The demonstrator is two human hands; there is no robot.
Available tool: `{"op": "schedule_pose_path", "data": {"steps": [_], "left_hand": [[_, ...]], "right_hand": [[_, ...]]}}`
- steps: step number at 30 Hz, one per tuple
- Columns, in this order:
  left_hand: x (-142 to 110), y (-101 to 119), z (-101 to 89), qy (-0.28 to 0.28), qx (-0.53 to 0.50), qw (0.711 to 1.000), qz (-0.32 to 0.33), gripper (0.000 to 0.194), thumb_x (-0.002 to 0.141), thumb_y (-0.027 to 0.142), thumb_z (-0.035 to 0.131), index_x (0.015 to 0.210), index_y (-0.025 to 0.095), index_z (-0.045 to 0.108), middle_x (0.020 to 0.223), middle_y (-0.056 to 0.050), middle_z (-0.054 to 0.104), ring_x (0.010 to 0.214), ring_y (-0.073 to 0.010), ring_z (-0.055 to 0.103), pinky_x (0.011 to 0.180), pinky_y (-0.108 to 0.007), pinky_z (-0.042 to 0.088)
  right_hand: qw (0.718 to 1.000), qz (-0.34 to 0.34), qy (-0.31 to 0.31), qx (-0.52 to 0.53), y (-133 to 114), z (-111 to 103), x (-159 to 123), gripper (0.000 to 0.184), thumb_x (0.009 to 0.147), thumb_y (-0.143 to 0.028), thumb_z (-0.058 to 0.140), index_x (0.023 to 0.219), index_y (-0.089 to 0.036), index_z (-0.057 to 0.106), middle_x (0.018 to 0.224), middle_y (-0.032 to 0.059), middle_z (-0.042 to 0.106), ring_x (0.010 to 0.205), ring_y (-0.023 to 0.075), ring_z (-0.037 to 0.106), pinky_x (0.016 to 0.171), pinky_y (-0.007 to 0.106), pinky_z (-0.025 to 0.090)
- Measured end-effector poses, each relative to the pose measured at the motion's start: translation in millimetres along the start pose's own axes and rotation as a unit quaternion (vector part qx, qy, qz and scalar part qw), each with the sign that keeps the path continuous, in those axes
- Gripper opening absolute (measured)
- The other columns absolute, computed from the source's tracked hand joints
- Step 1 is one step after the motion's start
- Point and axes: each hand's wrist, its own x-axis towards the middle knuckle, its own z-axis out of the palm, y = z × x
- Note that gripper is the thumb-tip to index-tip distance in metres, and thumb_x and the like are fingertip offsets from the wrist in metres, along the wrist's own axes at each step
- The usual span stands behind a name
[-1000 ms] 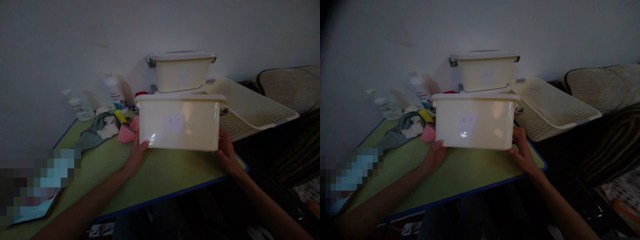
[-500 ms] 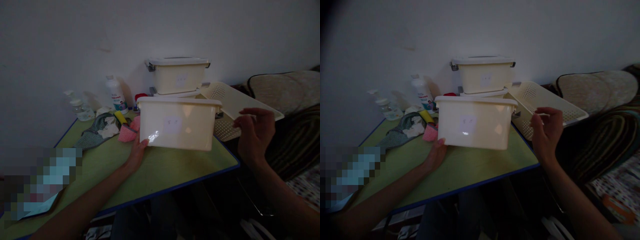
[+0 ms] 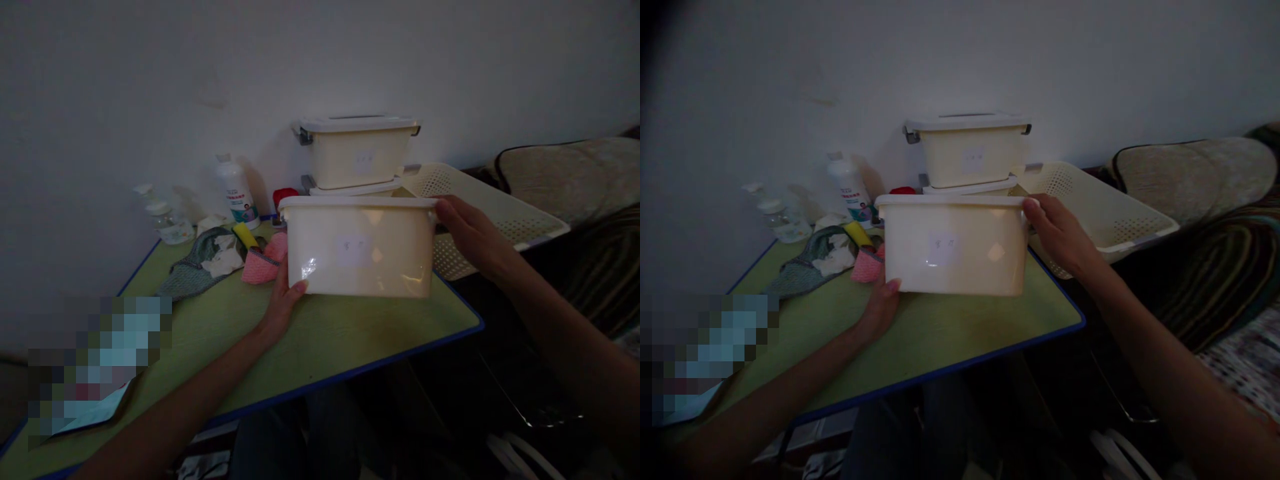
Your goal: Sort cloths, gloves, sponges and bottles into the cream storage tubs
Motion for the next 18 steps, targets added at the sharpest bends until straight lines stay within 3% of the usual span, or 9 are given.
{"op": "schedule_pose_path", "data": {"steps": [6,10,16,18], "left_hand": [[-0.7,6.7,3.3,-0.015,-0.036,0.999,-0.01,0.073,0.068,0.046,0.068,0.131,0.025,0.039,0.131,-0.008,0.052,0.127,-0.0289,0.042,0.105,-0.047,0.036],[2.7,12.0,6.7,-0.024,-0.032,0.999,-0.002,0.086,0.057,0.043,0.078,0.131,0.026,0.038,0.132,-0.009,0.05,0.126,-0.0301,0.043,0.105,-0.048,0.037],[7.3,1.7,3.8,-0.053,0.026,0.998,0.005,0.093,0.045,0.037,0.084,0.126,0.024,0.04,0.132,-0.012,0.048,0.127,-0.0324,0.043,0.105,-0.055,0.033],[6.2,-3.7,2.6,-0.056,0.059,0.997,-0.003,0.087,0.043,0.034,0.085,0.12,0.021,0.045,0.125,-0.013,0.054,0.12,-0.0336,0.049,0.103,-0.058,0.035]], "right_hand": [[0.996,0.03,0.001,0.087,7.5,2.3,-11.3,0.049,0.078,-0.072,0.041,0.092,-0.029,0.058,0.098,0.0063,0.06,0.095,0.0263,0.054,0.09,0.047,0.043],[0.991,0.032,0.026,0.125,11.2,5.0,-15.2,0.05,0.077,-0.069,0.044,0.1,-0.027,0.058,0.105,0.0073,0.059,0.102,0.0264,0.053,0.092,0.046,0.042],[0.965,0.091,0.056,0.24,18.6,17.2,-20.1,0.04,0.076,-0.059,0.051,0.097,-0.025,0.059,0.097,0.006,0.06,0.088,0.0232,0.058,0.068,0.036,0.05],[0.972,0.077,0.052,0.218,23.5,21.4,-23.9,0.037,0.078,-0.055,0.049,0.097,-0.025,0.059,0.092,0.0051,0.061,0.08,0.0213,0.059,0.061,0.033,0.05]]}}
